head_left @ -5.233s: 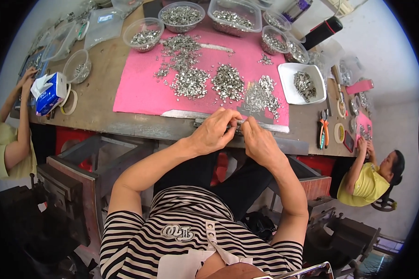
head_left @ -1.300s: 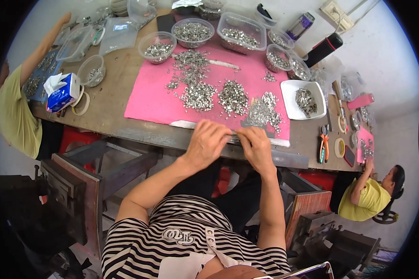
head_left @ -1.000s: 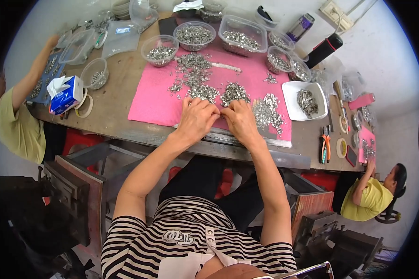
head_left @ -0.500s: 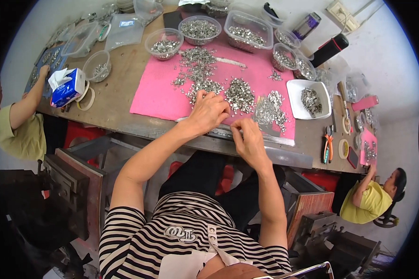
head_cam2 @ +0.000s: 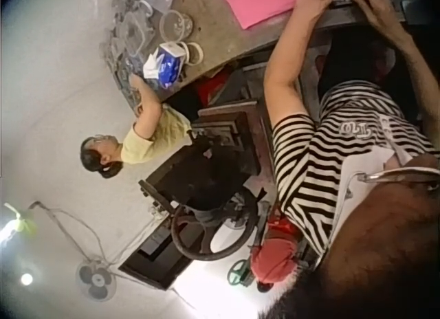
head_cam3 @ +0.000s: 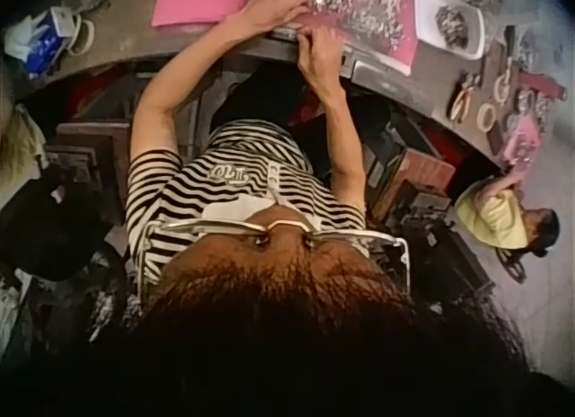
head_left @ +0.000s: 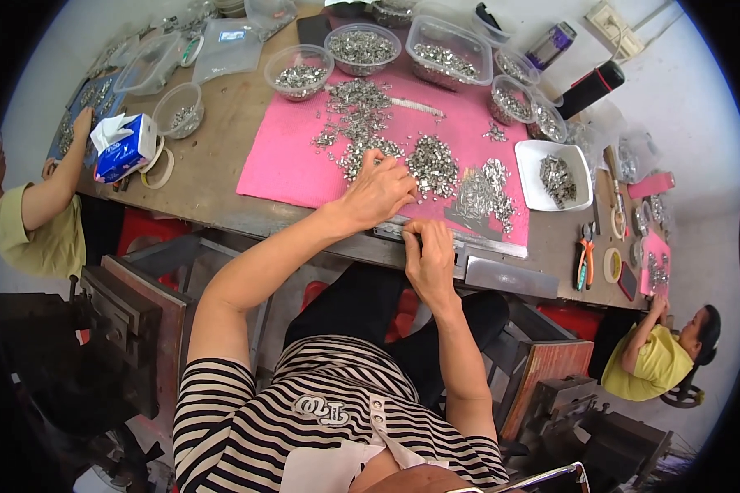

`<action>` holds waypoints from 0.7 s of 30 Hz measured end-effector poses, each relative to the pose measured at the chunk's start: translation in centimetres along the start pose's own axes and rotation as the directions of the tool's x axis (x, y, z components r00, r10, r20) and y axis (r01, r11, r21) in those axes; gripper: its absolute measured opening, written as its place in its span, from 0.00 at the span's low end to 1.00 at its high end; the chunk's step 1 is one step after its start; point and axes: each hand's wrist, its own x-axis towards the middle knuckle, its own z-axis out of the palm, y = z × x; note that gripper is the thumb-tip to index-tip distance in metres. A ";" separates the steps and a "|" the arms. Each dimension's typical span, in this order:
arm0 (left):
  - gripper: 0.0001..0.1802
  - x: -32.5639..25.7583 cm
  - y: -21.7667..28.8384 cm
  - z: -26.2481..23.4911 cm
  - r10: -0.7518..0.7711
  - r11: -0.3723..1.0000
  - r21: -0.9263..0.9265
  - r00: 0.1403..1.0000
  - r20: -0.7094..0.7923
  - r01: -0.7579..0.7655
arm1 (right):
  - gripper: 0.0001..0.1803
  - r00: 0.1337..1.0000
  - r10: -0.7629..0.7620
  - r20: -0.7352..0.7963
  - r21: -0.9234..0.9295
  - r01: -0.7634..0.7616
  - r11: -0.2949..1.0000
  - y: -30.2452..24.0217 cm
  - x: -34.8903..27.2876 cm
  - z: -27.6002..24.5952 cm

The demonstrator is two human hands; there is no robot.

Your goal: Assembling small metal components using a hand press and pliers.

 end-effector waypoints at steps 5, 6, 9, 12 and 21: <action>0.03 -0.6 0.3 -0.2 -0.030 0.999 -0.032 0.999 -0.041 0.029 | 0.09 0.996 -0.080 -0.029 0.004 0.080 0.997 -0.2 0.4 -0.8; 0.03 -1.0 0.4 -0.3 -0.045 0.997 -0.059 0.996 -0.076 0.041 | 0.08 0.998 -0.065 -0.026 0.027 0.066 0.997 0.1 0.6 -1.0; 0.03 -1.8 1.6 -2.0 -0.200 0.942 -0.272 0.980 0.006 0.194 | 0.06 1.000 -0.005 -0.030 -0.037 0.004 0.999 1.3 1.6 -1.7; 0.02 -2.7 3.3 -2.6 -0.281 0.890 -0.383 0.959 -0.037 0.246 | 0.03 0.997 0.064 -0.032 -0.157 -0.068 0.985 3.5 3.3 -1.3; 0.04 -4.7 5.4 -1.6 -0.263 0.865 -0.460 0.962 -0.078 0.199 | 0.09 0.989 0.146 0.033 -0.339 -0.126 0.932 5.1 5.1 0.3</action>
